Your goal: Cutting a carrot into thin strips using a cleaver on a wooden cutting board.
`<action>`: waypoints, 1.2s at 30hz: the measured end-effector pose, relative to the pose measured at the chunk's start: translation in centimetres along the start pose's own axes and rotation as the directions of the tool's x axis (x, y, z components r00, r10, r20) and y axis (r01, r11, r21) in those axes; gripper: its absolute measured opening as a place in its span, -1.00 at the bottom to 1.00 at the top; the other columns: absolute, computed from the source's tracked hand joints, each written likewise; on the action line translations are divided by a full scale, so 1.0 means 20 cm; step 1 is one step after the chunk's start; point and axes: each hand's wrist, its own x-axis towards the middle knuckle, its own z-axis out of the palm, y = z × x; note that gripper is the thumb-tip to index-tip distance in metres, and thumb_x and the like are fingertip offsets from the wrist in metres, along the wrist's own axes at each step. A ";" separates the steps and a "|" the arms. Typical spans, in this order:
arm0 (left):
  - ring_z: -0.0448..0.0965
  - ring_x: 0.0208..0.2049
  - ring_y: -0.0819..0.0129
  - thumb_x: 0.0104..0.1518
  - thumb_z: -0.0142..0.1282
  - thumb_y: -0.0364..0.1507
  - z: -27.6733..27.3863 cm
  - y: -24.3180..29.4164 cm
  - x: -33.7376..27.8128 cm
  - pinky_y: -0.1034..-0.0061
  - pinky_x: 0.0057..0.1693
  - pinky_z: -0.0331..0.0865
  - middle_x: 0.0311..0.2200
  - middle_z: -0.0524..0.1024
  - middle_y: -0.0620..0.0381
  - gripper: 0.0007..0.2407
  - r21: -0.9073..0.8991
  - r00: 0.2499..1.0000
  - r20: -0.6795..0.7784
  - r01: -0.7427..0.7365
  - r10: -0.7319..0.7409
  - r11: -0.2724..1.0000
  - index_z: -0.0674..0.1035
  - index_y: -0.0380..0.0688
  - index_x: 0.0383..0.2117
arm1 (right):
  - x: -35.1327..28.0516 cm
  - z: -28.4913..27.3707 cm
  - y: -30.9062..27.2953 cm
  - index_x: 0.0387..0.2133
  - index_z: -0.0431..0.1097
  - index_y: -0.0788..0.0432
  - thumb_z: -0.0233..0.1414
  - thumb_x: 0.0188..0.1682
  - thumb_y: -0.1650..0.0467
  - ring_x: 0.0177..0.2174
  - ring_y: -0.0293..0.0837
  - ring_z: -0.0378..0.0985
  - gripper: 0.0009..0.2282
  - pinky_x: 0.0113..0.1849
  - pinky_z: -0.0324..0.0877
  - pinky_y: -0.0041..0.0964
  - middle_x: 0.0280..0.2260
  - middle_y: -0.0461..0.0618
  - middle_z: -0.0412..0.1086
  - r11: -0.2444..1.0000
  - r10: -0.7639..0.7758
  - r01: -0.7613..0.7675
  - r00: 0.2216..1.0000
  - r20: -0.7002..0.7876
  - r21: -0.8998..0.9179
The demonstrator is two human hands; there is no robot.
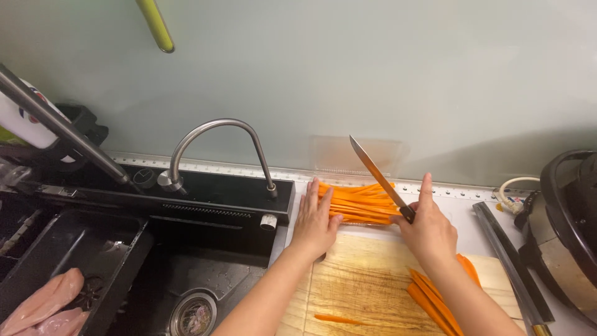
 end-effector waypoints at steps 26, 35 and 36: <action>0.51 -0.20 0.15 -0.10 0.37 -0.29 -0.21 0.06 -0.67 0.23 -0.10 0.37 -0.39 0.46 0.16 -0.82 -0.143 0.833 0.162 -0.511 0.530 0.847 0.58 -0.03 -0.56 | -0.38 -0.29 0.54 0.39 0.08 -0.25 0.30 -0.16 0.25 -0.37 -0.16 0.65 -0.22 -0.23 0.47 -0.24 -0.33 -0.05 0.59 0.972 0.058 -0.076 0.995 0.087 0.224; 0.62 -0.32 0.07 -0.04 0.30 -0.35 -0.13 0.05 -0.03 0.21 -0.19 0.48 -0.42 0.61 0.06 -0.90 -0.016 0.942 0.070 -0.327 0.327 0.945 0.64 -0.03 -0.50 | -0.41 -0.36 0.57 0.40 0.11 -0.19 0.28 -0.13 0.37 -0.67 -0.24 0.35 -0.24 -0.61 0.31 -0.26 -0.47 -0.05 0.52 0.803 0.202 -0.263 0.964 0.172 0.535; 0.61 -0.29 0.06 -0.02 0.30 -0.33 -0.15 0.06 0.09 0.20 -0.16 0.47 -0.38 0.62 0.08 -0.89 0.039 0.950 -0.050 -0.306 0.307 0.951 0.68 -0.03 -0.48 | -0.41 -0.39 0.56 0.40 0.11 -0.19 0.28 -0.13 0.38 -0.69 -0.24 0.33 -0.24 -0.63 0.30 -0.28 -0.48 -0.06 0.52 0.798 0.216 -0.279 0.960 0.179 0.533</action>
